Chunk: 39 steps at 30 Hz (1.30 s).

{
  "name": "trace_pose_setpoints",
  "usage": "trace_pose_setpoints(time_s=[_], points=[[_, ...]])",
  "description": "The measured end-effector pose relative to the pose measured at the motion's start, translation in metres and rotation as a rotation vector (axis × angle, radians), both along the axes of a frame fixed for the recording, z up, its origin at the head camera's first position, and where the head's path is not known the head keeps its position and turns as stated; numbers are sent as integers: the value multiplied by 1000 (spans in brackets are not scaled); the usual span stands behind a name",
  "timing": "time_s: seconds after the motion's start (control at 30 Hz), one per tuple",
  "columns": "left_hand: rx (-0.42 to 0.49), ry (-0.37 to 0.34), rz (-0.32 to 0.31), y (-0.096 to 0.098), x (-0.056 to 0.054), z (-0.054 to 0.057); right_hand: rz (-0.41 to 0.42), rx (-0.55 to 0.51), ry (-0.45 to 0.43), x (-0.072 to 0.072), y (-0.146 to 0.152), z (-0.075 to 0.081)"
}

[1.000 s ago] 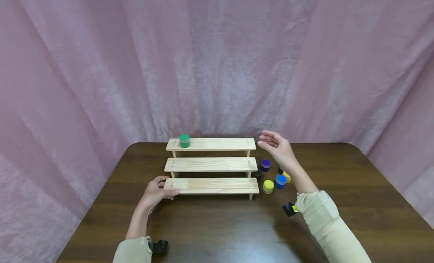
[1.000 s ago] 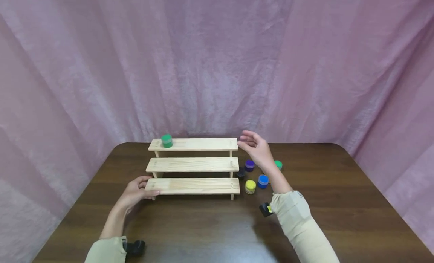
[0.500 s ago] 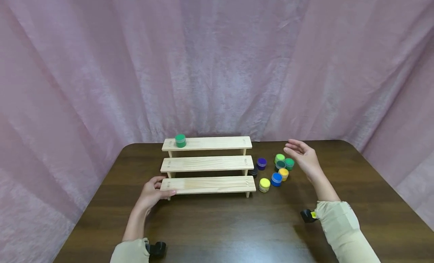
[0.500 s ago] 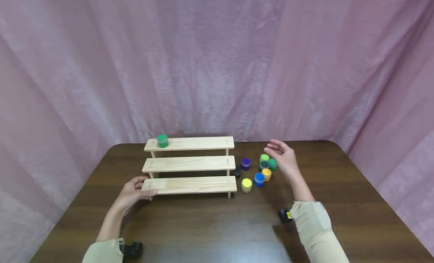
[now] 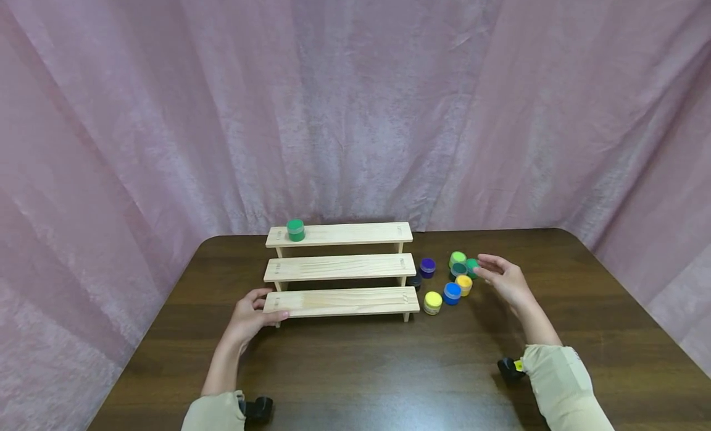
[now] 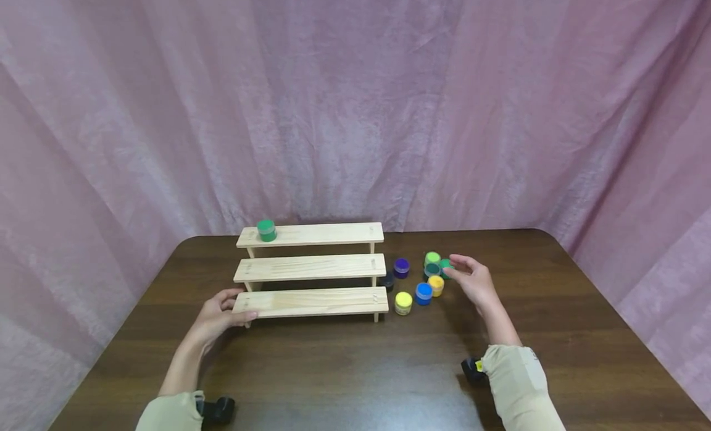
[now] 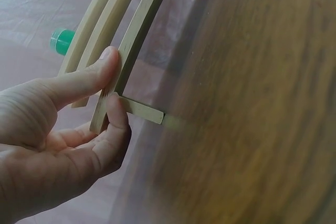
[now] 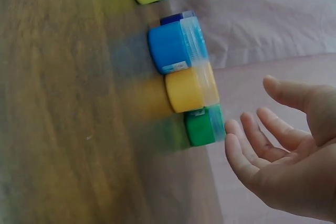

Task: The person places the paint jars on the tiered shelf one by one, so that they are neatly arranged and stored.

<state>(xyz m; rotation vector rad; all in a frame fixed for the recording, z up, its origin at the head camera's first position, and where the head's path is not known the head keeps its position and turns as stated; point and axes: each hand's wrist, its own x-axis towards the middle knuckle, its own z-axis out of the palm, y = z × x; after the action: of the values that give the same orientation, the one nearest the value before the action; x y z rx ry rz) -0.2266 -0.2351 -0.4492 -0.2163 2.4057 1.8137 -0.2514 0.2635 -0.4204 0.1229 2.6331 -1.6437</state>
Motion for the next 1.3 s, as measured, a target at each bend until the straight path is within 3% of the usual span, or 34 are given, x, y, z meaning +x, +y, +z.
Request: trace_pose_setpoints(time_s=[0.2,0.53,0.77,1.03,1.3], points=[[21,12,35,2,0,-1,66,-20,-88,1,4,-14],[11,3,46,3,0,-3,151,-62,-146,4,0,-25],[7,9,43,2,-1,-3,132,-91,-97,0,-2,-30],[8,9,45,2,0,-2,100,-161,-112,-4,-2,-35],[11,12,44,2,-1,-2,77,-89,-114,-2,-4,-35]])
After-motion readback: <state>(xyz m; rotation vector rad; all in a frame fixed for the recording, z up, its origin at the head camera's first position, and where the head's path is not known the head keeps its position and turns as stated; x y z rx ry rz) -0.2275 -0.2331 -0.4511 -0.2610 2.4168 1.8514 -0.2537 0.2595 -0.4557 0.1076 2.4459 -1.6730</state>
